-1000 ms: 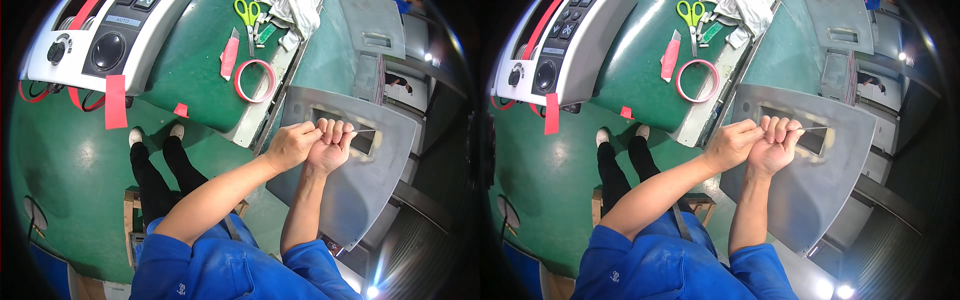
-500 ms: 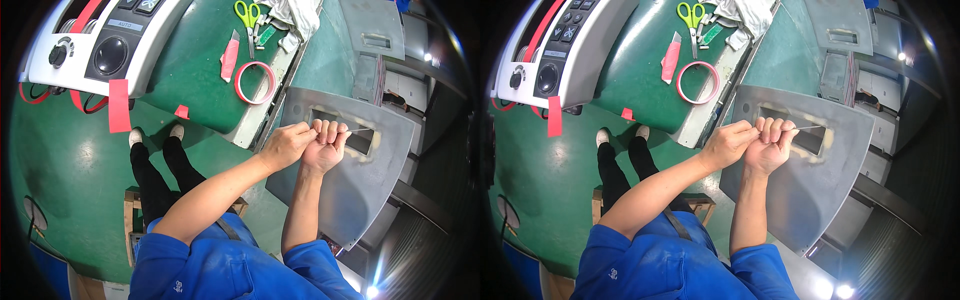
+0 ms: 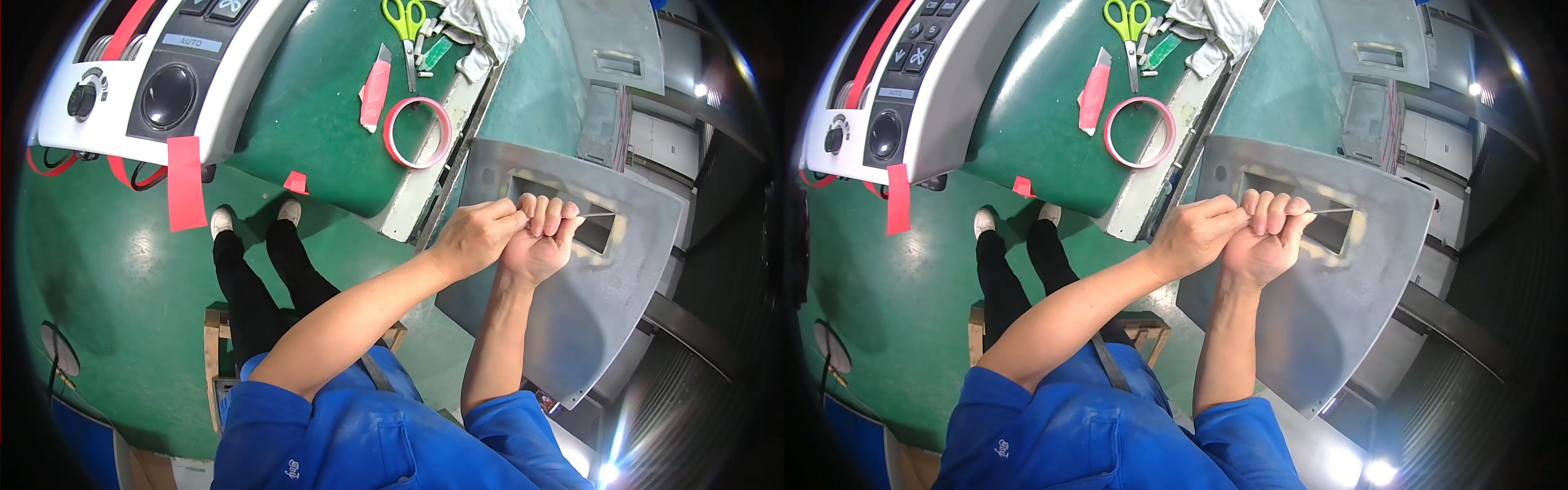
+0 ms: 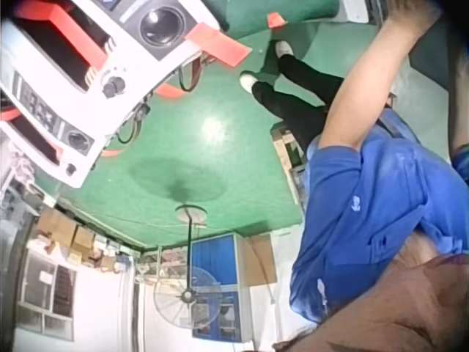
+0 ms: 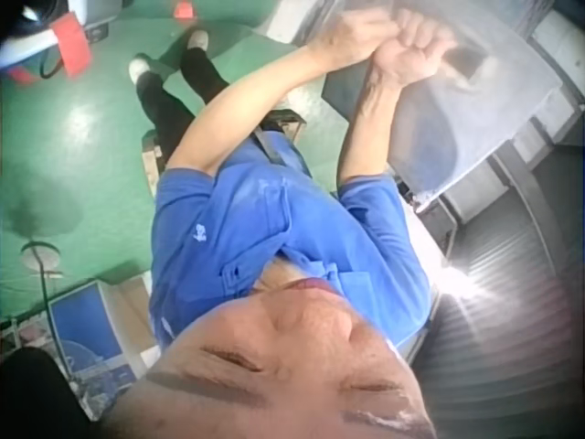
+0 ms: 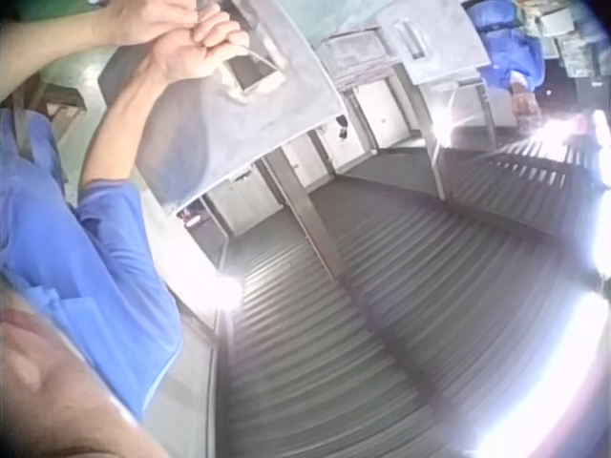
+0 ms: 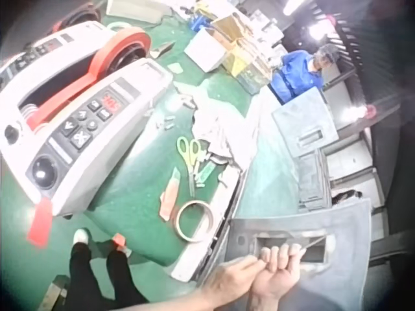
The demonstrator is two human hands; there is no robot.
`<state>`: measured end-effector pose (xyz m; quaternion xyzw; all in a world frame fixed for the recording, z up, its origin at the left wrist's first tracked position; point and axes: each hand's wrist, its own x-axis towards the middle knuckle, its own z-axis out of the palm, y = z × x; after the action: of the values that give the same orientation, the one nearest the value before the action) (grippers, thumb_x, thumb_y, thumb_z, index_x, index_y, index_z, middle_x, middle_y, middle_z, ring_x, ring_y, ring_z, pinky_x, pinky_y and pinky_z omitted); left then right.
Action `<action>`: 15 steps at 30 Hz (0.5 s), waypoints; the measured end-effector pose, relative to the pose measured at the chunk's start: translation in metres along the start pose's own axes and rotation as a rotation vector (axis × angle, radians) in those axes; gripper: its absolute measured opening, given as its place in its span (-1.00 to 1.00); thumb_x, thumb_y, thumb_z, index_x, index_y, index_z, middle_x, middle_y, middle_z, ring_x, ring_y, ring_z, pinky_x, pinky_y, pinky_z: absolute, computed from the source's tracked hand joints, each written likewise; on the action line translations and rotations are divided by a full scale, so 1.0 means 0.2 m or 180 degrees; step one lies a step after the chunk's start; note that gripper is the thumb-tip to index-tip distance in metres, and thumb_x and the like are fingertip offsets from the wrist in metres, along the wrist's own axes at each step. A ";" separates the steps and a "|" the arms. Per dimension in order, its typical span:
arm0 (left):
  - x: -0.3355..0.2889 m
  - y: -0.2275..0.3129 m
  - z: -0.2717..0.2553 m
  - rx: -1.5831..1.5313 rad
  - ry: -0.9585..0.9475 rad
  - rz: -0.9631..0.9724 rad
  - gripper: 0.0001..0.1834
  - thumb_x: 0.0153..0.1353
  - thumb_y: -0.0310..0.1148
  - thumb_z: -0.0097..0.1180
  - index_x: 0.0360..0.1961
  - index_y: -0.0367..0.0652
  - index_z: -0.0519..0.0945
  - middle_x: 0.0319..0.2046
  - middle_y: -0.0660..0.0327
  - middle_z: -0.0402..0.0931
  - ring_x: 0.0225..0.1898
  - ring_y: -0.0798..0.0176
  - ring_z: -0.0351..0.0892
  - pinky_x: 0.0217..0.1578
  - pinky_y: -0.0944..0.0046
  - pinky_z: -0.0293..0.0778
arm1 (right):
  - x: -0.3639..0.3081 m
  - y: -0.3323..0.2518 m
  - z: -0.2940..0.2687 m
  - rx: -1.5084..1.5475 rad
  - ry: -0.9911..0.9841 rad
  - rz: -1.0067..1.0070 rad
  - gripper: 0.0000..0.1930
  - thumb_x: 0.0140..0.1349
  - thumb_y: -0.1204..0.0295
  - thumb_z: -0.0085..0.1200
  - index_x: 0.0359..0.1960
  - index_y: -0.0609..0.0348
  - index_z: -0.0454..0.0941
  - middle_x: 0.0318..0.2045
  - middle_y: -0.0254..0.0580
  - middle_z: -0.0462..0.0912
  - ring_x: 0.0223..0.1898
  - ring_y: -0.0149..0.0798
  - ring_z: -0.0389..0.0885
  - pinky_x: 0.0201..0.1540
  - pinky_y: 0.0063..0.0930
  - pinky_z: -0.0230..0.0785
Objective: Smoothing the edges of a cutout on a metal enclosure using a hand deburring tool.
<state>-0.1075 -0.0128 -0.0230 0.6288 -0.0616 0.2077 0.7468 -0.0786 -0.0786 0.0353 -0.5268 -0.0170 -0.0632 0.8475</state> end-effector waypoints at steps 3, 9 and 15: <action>-0.01 0.00 0.00 -0.0024 0.0058 0.0021 -0.87 -0.10 -0.54 -0.01 -0.45 -0.19 0.51 -0.56 0.21 0.39 -0.56 0.17 0.44 -0.59 0.29 0.38 | -0.01 0.00 0.01 0.0009 -0.0033 0.0041 -0.69 0.28 0.24 -0.43 -0.51 0.06 0.30 -0.76 -0.45 0.13 -0.72 -0.48 0.02 -0.49 -0.56 0.01; 0.00 0.00 -0.01 0.0005 -0.0048 0.0022 -0.86 -0.10 -0.55 0.01 -0.43 -0.20 0.51 -0.55 0.21 0.39 -0.56 0.17 0.44 -0.58 0.30 0.38 | -0.01 -0.01 0.00 0.0056 0.0066 -0.0039 -0.69 0.28 0.24 -0.44 -0.52 0.06 0.30 -0.76 -0.45 0.13 -0.72 -0.48 0.02 -0.50 -0.58 0.00; -0.01 0.00 -0.01 -0.0055 -0.0099 -0.0007 -0.86 -0.07 -0.55 0.01 -0.40 -0.20 0.51 -0.56 0.21 0.38 -0.56 0.18 0.44 -0.57 0.30 0.38 | -0.01 0.00 -0.01 0.0075 -0.0006 0.0071 -0.68 0.28 0.23 -0.42 -0.52 0.05 0.32 -0.76 -0.45 0.14 -0.71 -0.48 0.01 -0.49 -0.57 -0.01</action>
<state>-0.1086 -0.0115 -0.0244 0.6255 -0.0743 0.1964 0.7514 -0.0798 -0.0800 0.0346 -0.5170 -0.0127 -0.0530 0.8543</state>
